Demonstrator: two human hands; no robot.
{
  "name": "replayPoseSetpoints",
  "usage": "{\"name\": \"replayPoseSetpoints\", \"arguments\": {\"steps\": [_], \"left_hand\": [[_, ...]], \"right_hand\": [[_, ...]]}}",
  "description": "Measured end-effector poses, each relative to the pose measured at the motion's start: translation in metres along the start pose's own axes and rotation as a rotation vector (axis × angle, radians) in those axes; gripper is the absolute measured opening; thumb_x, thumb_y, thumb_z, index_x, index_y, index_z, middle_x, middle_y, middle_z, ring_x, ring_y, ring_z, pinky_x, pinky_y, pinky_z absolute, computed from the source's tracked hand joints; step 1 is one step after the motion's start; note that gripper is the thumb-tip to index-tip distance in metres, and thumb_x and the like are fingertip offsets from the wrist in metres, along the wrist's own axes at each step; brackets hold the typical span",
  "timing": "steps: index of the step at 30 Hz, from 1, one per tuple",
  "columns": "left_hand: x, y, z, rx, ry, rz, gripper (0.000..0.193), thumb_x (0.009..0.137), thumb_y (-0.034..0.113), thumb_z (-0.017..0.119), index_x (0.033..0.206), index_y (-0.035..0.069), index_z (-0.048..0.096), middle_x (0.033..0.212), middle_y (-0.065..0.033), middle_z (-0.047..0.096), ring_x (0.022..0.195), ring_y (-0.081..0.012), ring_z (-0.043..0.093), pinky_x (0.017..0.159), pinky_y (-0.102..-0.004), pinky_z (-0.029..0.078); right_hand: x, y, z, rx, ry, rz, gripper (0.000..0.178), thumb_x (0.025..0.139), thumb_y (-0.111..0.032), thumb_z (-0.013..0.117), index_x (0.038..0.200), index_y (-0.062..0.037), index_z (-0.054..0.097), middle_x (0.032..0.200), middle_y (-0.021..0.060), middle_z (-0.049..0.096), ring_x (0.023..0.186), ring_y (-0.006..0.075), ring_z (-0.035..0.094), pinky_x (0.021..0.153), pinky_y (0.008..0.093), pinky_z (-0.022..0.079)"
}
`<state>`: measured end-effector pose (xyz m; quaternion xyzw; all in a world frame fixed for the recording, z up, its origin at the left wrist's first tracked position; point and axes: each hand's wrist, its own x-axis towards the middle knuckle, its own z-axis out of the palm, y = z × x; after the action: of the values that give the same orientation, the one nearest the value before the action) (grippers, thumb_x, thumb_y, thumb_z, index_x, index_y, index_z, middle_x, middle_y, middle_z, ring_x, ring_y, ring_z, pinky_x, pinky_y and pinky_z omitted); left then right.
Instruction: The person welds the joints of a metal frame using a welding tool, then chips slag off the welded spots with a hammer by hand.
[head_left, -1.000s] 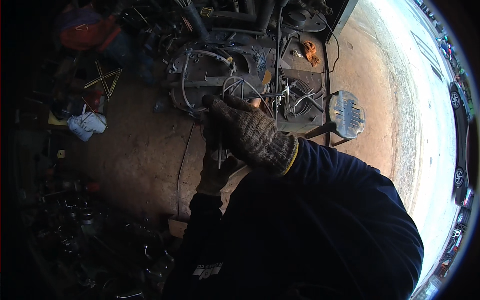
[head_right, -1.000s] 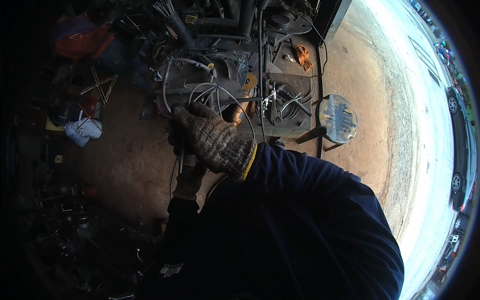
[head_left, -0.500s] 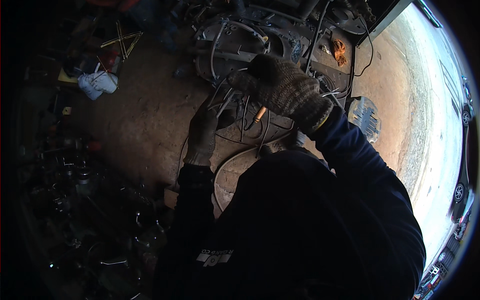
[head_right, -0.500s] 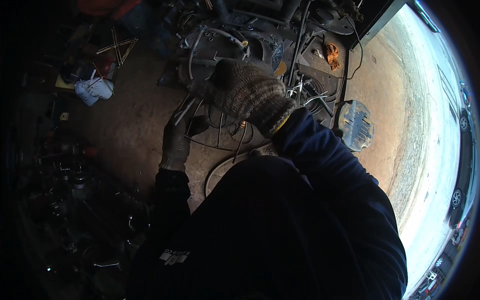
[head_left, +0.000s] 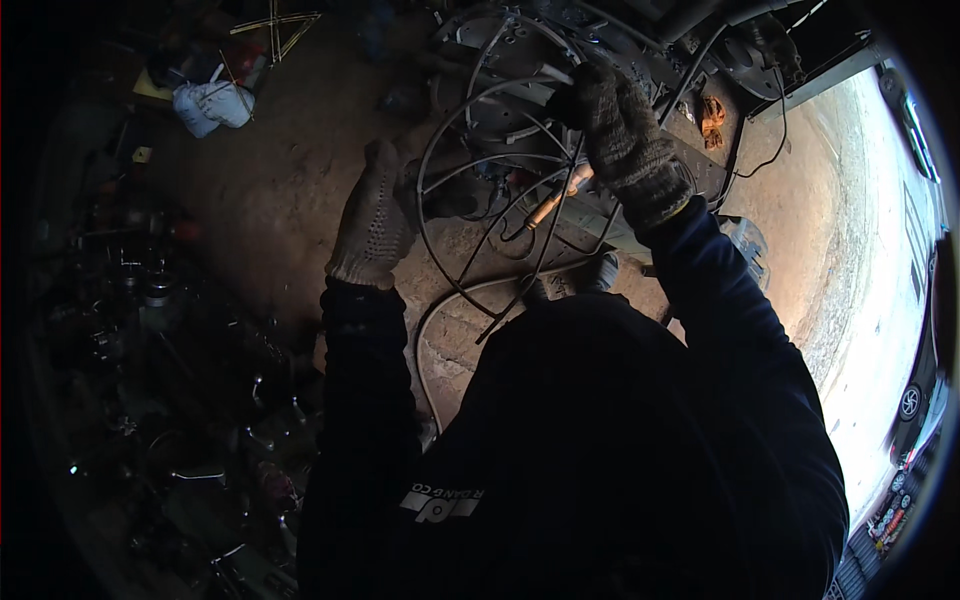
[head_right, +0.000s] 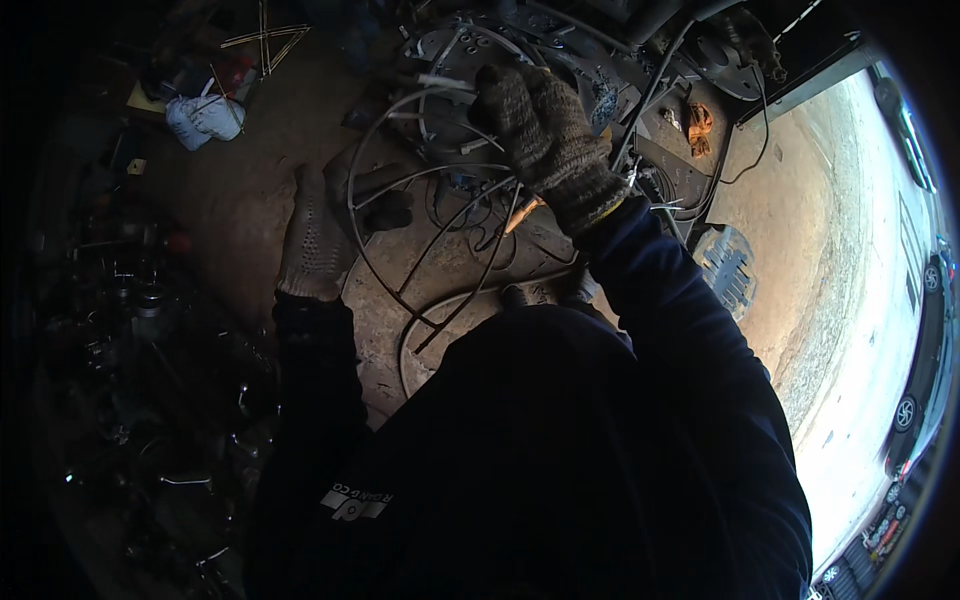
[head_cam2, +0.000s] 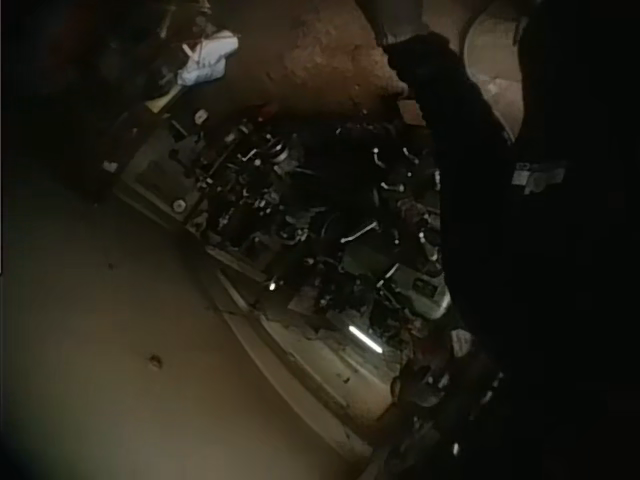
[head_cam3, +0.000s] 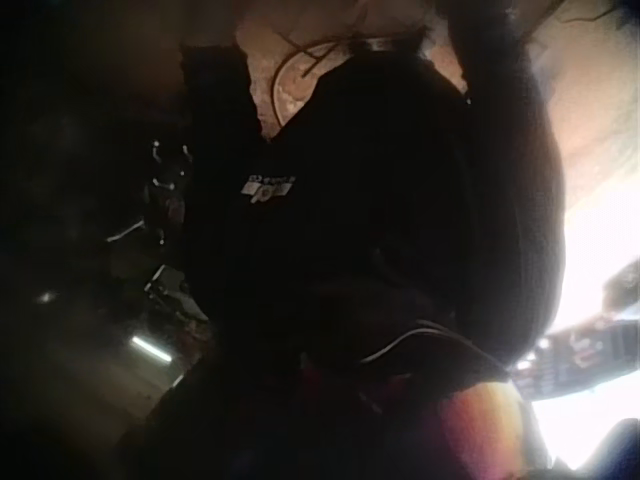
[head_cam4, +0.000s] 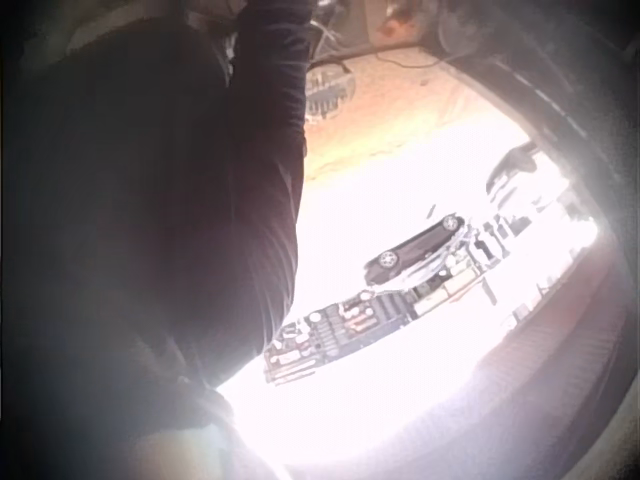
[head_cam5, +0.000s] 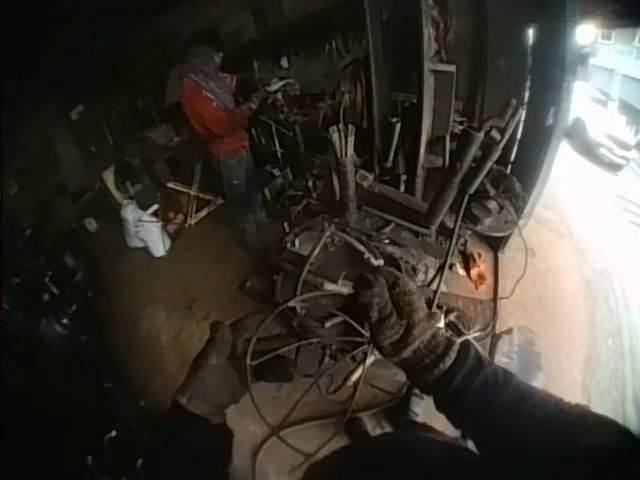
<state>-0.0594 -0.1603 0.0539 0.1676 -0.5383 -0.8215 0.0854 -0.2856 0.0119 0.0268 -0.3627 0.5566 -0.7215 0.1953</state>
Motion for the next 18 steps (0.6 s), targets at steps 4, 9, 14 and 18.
{"name": "replayPoseSetpoints", "arguments": {"steps": [4,9,14,18], "left_hand": [[-0.01,-0.002,-0.009,0.047,-0.008,0.076,0.098,0.095,0.077,0.049,0.151,-0.002,0.045,0.147,-0.0196,0.055,0.133,-0.0287,0.057,0.101,-0.0498,0.056],[-0.008,-0.037,0.001,0.014,-0.015,0.284,0.096,0.094,0.074,0.055,0.158,0.004,0.038,0.154,-0.0184,0.047,0.136,-0.0298,0.054,0.111,-0.0503,0.048],[-0.018,-0.031,0.019,0.135,0.047,0.058,0.107,0.088,0.083,0.054,0.161,0.009,0.03,0.15,-0.0193,0.048,0.134,-0.0317,0.053,0.116,-0.0534,0.042],[-0.022,-0.056,-0.003,-0.068,-0.063,0.122,0.107,0.089,0.082,0.054,0.161,0.007,0.029,0.151,-0.019,0.046,0.135,-0.0325,0.052,0.118,-0.0523,0.041]], "right_hand": [[0.01,-0.009,-0.007,-0.182,-0.04,0.133,0.05,0.111,-0.046,0.046,0.12,-0.0009,0.065,0.113,0.0108,0.071,0.093,0.0193,0.068,0.094,0.0371,0.055],[0.009,0.039,-0.036,-0.672,-0.168,0.041,0.056,0.108,-0.039,0.048,0.153,-0.0061,0.042,0.133,0.0187,0.063,0.117,0.0336,0.064,0.101,0.044,0.052],[0.001,0.046,-0.027,-0.632,0.009,0.058,0.073,0.109,-0.066,0.027,0.102,-0.0068,0.069,0.088,0.006,0.069,0.081,0.0179,0.063,0.079,0.034,0.051],[0.001,0.026,-0.014,-0.346,0.061,0.414,0.078,0.106,-0.069,0.028,0.103,-0.0039,0.069,0.09,0.0074,0.071,0.079,0.0185,0.064,0.076,0.0346,0.051]]}}
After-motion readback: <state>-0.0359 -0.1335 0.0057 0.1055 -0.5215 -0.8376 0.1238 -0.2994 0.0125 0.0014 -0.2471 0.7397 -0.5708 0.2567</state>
